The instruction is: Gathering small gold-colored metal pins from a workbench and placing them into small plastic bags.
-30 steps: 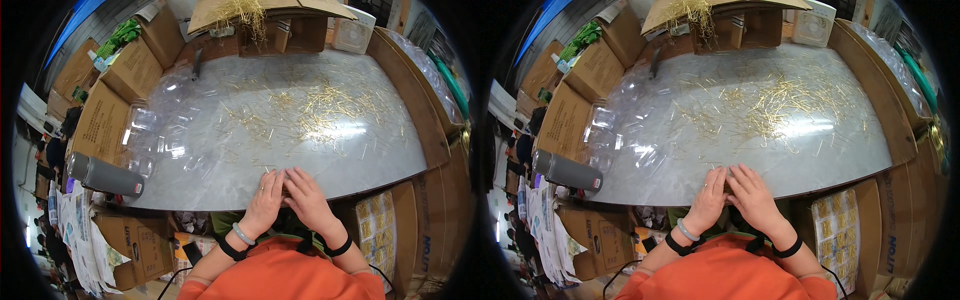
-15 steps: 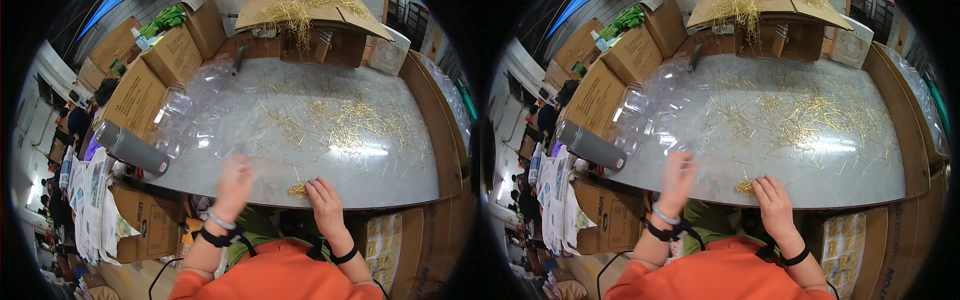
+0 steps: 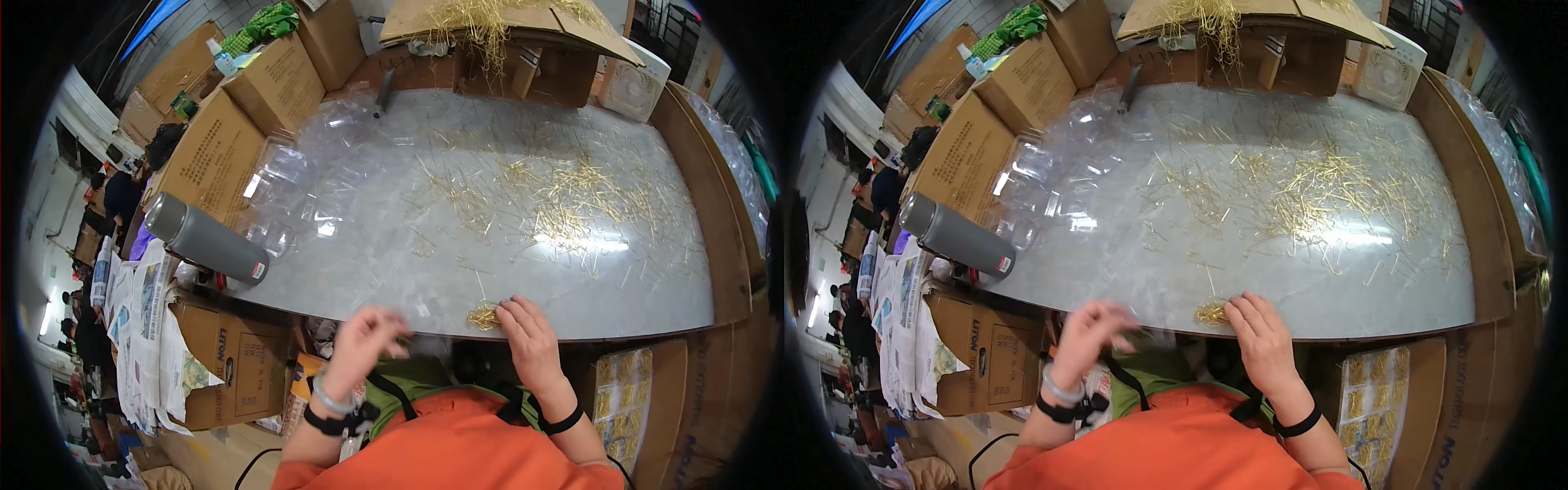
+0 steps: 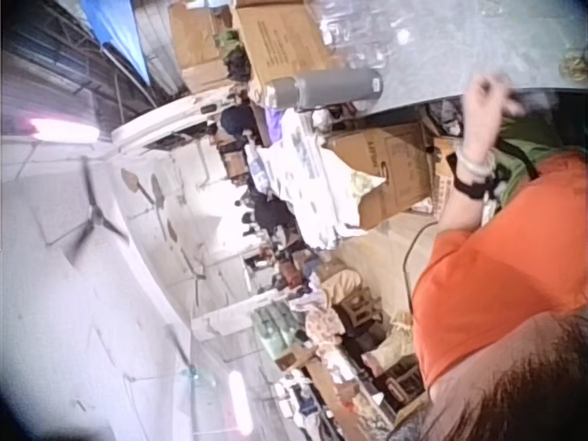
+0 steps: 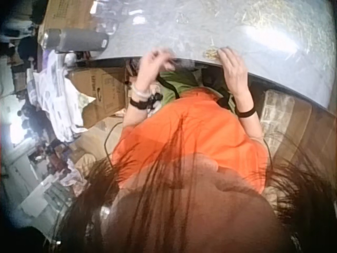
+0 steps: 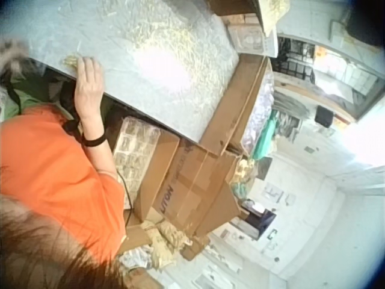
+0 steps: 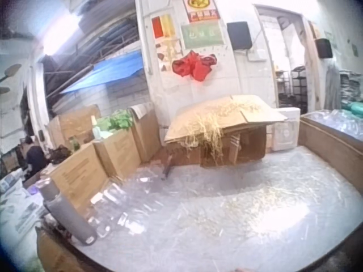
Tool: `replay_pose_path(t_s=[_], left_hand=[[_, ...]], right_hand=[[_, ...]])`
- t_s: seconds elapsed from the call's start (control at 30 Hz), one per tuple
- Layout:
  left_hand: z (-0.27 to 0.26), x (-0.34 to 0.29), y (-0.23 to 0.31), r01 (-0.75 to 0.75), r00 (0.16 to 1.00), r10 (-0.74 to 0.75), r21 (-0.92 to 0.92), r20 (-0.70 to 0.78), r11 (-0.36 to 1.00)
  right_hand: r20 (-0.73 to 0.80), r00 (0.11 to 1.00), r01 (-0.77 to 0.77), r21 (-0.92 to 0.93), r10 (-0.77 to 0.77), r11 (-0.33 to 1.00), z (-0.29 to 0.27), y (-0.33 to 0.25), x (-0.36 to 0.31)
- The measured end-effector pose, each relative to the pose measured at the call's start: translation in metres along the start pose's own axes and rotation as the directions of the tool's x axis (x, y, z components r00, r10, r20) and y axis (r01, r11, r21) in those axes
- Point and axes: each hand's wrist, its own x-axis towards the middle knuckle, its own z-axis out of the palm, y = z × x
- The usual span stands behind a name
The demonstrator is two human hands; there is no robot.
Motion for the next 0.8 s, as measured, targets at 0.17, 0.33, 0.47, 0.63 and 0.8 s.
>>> replay_pose_path(t_s=[0.17,0.33,0.47,0.63,0.8], left_hand=[[0.005,-0.024,-0.067,0.362,0.898,-0.362,0.049,0.251,0.931],[0.031,-0.003,-0.082,0.423,0.873,-0.366,-0.124,0.324,0.898],[0.031,-0.006,-0.087,0.448,0.852,-0.277,-0.344,0.445,0.825],[0.025,-0.019,-0.092,0.400,0.862,-0.216,-0.353,0.458,0.846],[0.033,-0.034,-0.062,0.305,0.915,-0.248,-0.146,0.319,0.941]], right_hand=[[-0.013,1.000,0.005,0.011,-0.005,1.000,0.004,-0.004,0.004],[0.011,1.000,0.013,0.018,-0.014,1.000,0.006,-0.007,0.006],[0.078,0.995,0.061,0.083,-0.068,0.995,-0.001,-0.021,-0.004],[0.153,0.979,0.104,0.181,-0.133,0.978,-0.001,-0.042,-0.031],[0.089,0.989,0.085,0.303,-0.116,0.949,-0.007,-0.045,-0.024]])
